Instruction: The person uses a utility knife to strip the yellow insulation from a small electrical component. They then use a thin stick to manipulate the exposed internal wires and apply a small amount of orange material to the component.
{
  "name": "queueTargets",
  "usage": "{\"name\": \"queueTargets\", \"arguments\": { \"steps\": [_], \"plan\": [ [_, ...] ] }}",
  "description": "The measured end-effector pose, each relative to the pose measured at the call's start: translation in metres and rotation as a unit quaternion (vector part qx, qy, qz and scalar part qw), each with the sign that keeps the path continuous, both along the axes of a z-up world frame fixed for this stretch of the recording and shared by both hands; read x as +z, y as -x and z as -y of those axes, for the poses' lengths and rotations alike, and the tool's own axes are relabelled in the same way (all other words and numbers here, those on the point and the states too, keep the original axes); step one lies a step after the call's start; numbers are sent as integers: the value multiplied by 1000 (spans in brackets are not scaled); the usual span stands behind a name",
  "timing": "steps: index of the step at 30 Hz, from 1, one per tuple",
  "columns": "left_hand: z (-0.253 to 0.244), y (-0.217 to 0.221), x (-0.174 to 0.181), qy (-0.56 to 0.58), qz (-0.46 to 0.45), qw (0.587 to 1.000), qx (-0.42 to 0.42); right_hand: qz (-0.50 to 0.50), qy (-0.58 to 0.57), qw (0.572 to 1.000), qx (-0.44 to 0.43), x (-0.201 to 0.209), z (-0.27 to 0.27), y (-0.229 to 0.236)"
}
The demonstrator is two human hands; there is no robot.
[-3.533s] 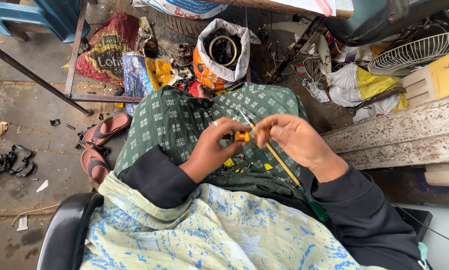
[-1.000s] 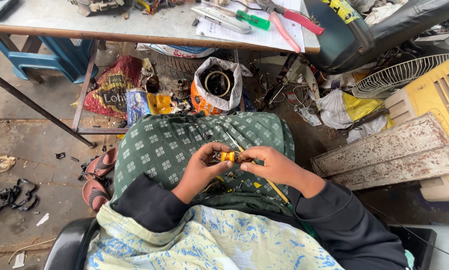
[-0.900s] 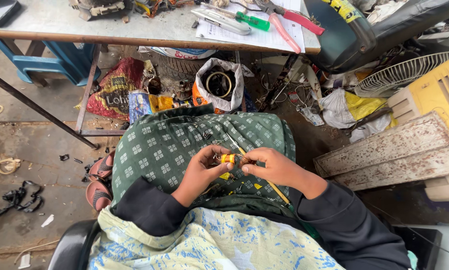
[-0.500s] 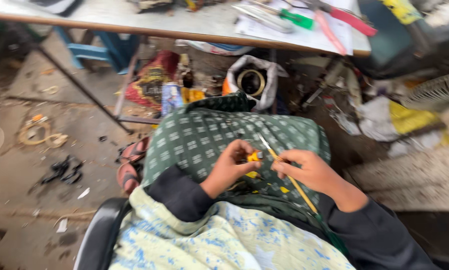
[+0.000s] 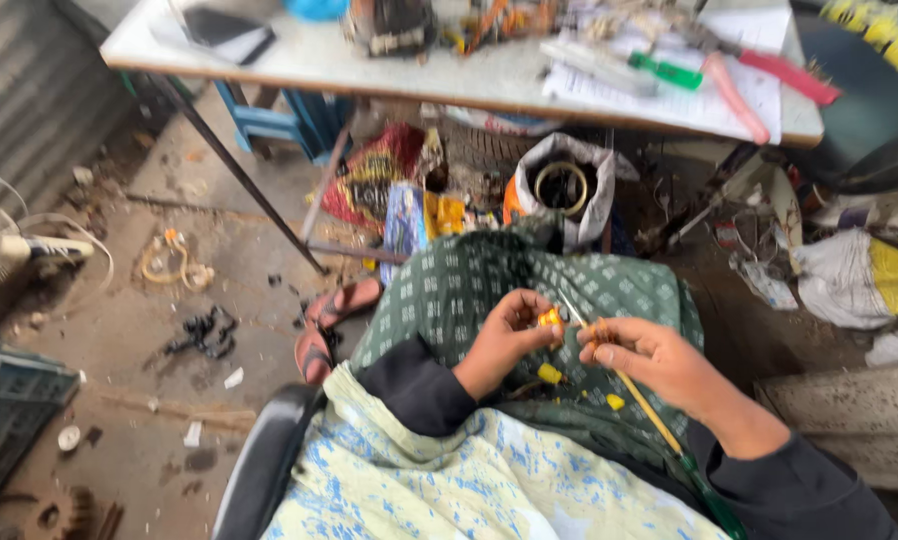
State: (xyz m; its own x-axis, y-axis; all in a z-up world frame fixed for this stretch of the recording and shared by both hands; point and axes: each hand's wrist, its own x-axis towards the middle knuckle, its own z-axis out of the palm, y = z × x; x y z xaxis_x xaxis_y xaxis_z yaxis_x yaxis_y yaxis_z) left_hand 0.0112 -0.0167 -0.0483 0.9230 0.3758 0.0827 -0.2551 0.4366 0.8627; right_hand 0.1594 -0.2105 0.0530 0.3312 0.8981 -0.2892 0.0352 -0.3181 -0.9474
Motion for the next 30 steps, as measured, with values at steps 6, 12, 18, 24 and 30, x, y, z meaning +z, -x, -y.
{"name": "queueTargets", "arguments": {
  "steps": [6,12,18,24,30],
  "plan": [
    [-14,-3,-3,14,-20,1000,6,-40,26,999,10,-9,-9,-5],
    [-15,5,-7,-42,-26,999,-2,-75,-32,997,11,-13,-9,0],
    [5,15,18,-252,-38,965,-52,-173,-171,970,-15,18,2,6],
    [2,26,49,-299,-36,953,-15,-21,-194,981,-15,19,-4,5],
    [5,19,31,-177,-54,983,-1,316,-105,943,8,-6,-7,14]
  ]
}}
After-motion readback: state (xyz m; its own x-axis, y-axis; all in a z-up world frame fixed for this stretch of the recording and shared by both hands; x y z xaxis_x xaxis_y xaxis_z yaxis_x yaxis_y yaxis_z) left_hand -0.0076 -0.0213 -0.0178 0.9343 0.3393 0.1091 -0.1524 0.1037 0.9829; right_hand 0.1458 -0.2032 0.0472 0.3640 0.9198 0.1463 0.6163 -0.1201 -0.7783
